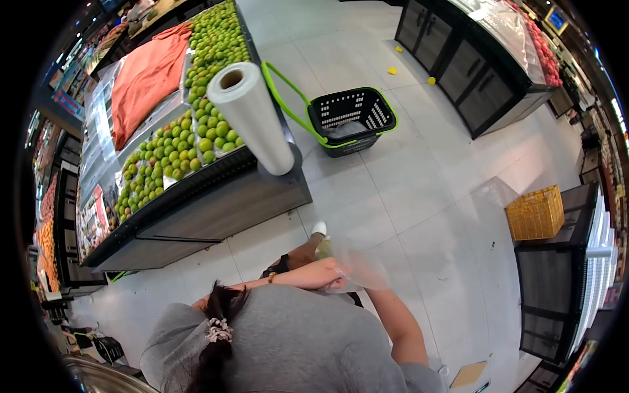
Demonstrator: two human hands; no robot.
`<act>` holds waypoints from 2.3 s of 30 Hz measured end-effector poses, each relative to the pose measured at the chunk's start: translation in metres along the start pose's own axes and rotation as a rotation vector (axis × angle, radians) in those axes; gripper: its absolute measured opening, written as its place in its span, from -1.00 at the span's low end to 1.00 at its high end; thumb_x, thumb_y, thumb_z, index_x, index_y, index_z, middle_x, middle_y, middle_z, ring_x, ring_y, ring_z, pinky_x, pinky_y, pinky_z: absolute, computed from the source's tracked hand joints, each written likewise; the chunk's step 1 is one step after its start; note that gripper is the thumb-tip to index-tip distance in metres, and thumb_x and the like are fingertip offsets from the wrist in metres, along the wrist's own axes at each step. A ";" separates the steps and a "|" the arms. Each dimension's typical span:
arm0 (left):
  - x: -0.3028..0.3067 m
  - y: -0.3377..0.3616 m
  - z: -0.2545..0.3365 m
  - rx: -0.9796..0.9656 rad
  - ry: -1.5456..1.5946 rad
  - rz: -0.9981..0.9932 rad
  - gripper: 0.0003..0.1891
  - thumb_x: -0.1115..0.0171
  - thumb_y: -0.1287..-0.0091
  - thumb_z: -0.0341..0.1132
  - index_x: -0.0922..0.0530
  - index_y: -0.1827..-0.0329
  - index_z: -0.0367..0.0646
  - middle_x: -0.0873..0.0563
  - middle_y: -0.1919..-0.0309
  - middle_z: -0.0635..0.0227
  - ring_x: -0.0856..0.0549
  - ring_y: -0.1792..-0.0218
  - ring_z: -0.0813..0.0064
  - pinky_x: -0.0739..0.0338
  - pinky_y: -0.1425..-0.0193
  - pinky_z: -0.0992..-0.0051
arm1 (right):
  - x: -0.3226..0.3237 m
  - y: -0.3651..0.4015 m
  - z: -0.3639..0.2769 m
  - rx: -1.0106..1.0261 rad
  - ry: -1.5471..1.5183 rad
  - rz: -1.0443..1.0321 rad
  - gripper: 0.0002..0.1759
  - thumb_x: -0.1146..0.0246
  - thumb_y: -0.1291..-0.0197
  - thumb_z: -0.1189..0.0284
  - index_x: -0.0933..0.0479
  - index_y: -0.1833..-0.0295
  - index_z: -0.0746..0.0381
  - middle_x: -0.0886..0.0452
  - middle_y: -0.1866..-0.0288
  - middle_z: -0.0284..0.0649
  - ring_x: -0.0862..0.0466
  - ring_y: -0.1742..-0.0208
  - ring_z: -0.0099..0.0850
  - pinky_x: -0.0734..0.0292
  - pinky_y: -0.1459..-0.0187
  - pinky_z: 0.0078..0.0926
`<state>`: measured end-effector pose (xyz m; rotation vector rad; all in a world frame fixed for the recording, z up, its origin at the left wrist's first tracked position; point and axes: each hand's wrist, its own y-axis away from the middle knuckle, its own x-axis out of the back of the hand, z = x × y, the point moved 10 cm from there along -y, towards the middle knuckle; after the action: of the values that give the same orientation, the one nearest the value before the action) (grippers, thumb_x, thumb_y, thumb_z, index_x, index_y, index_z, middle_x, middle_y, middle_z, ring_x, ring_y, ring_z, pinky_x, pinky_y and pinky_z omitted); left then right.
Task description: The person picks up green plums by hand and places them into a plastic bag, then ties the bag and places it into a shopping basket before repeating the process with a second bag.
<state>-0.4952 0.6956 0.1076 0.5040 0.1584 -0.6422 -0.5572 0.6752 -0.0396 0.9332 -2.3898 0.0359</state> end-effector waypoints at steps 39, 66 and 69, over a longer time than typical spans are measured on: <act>0.239 -0.367 0.241 -0.270 0.312 0.700 -0.50 0.10 -0.31 -0.05 -0.28 0.80 -0.07 -0.31 0.82 0.57 -0.20 0.82 0.73 -0.09 0.80 0.61 | 0.259 -0.360 0.193 0.002 0.250 -0.780 -0.54 -0.11 -0.09 0.17 -0.38 -0.04 0.22 -0.53 0.12 -0.08 -0.53 0.12 -0.24 -0.41 0.07 -0.33; 0.312 -0.170 0.213 -0.527 0.530 1.195 -0.53 0.11 -0.35 -0.03 -0.29 0.73 -0.05 -0.29 0.77 0.63 -0.21 0.72 0.77 -0.04 0.67 0.68 | 0.153 -0.462 -0.048 0.518 0.133 -1.273 -0.56 -0.10 -0.11 0.04 -0.54 0.21 0.22 -0.59 0.37 -0.20 -0.52 0.34 -0.44 -0.41 0.27 -0.47; 0.314 -0.143 0.199 -0.628 0.525 1.284 -0.54 0.11 -0.35 -0.04 -0.30 0.71 -0.03 -0.30 0.75 0.64 -0.23 0.71 0.78 -0.06 0.65 0.70 | 0.113 -0.422 -0.051 0.758 0.390 -1.580 -0.71 -0.09 -0.16 0.25 -0.46 0.23 0.30 -0.53 0.38 -0.28 -0.43 0.33 -0.57 -0.38 0.25 -0.54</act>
<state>-0.3351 0.3316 0.1306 0.0746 0.4556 0.8012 -0.3331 0.2976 -0.0124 2.5503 -0.7293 0.4615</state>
